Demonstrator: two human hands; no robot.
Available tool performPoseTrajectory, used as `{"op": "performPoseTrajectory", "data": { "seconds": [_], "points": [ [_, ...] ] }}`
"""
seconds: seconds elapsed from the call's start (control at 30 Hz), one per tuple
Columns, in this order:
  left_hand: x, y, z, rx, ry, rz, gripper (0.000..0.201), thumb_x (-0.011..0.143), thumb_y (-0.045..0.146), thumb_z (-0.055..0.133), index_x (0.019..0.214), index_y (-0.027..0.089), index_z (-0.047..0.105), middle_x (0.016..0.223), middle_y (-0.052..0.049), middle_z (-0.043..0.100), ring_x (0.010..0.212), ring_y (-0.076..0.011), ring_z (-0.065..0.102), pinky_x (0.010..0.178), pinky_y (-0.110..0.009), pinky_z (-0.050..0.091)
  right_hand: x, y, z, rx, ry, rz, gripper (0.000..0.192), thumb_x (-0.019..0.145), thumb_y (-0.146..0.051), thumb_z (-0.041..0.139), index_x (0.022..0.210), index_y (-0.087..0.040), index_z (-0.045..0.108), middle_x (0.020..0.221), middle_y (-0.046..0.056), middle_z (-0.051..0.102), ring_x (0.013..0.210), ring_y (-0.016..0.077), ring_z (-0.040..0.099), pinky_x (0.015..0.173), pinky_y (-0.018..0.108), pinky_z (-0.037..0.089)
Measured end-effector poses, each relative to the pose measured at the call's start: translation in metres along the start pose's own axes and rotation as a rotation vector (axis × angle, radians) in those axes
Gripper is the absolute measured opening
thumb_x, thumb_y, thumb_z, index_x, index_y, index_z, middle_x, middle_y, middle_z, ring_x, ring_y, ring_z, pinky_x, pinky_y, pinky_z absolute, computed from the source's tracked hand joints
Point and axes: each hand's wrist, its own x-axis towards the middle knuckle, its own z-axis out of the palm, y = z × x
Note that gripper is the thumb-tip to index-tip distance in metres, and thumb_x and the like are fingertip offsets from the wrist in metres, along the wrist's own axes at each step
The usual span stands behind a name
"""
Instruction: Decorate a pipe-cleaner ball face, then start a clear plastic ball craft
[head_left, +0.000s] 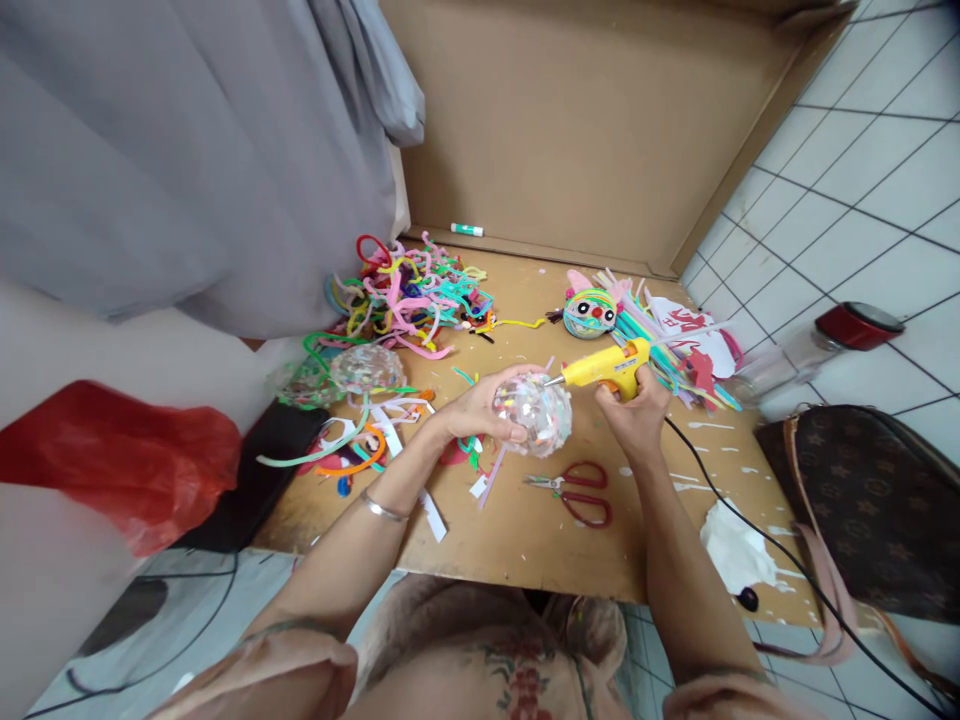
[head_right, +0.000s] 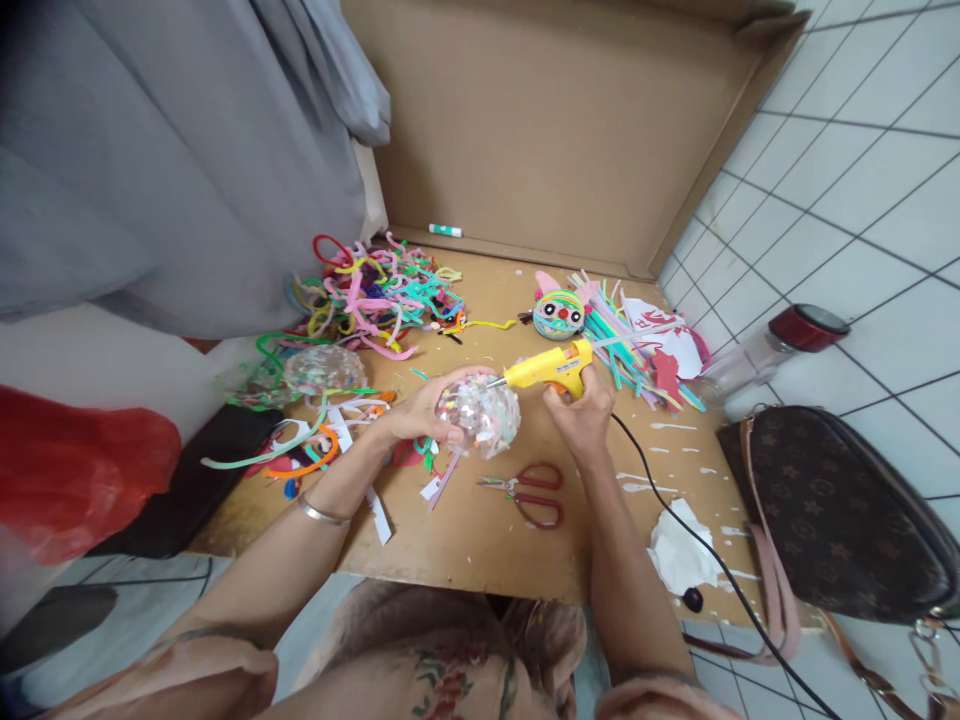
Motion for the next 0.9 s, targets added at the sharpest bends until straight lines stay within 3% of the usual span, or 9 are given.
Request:
{"op": "performPoseTrajectory", "data": {
  "seconds": [0.47, 0.9],
  "points": [
    [0.001, 0.003, 0.000, 0.035, 0.036, 0.008, 0.098, 0.045, 0.048, 0.092, 0.132, 0.016, 0.060, 0.129, -0.012, 0.065, 0.110, -0.0277, 0.063, 0.094, -0.035, 0.049, -0.004, -0.007, 0.001, 0.002, -0.004, 0.060, 0.018, 0.060, -0.034, 0.057, 0.067, -0.027, 0.042, 0.052, -0.006, 0.044, 0.048, 0.0140, 0.039, 0.049, 0.029, 0.040],
    [0.001, -0.002, 0.000, -0.002, 0.007, -0.012, 0.104, 0.046, 0.046, 0.093, 0.138, 0.017, 0.055, 0.126, -0.013, 0.066, 0.111, -0.0288, 0.064, 0.095, -0.036, 0.049, -0.011, 0.000, 0.002, 0.023, 0.032, 0.082, 0.019, 0.061, -0.035, 0.057, 0.068, -0.026, 0.043, 0.054, -0.007, 0.045, 0.049, 0.0134, 0.040, 0.051, 0.028, 0.039]
  ]
}}
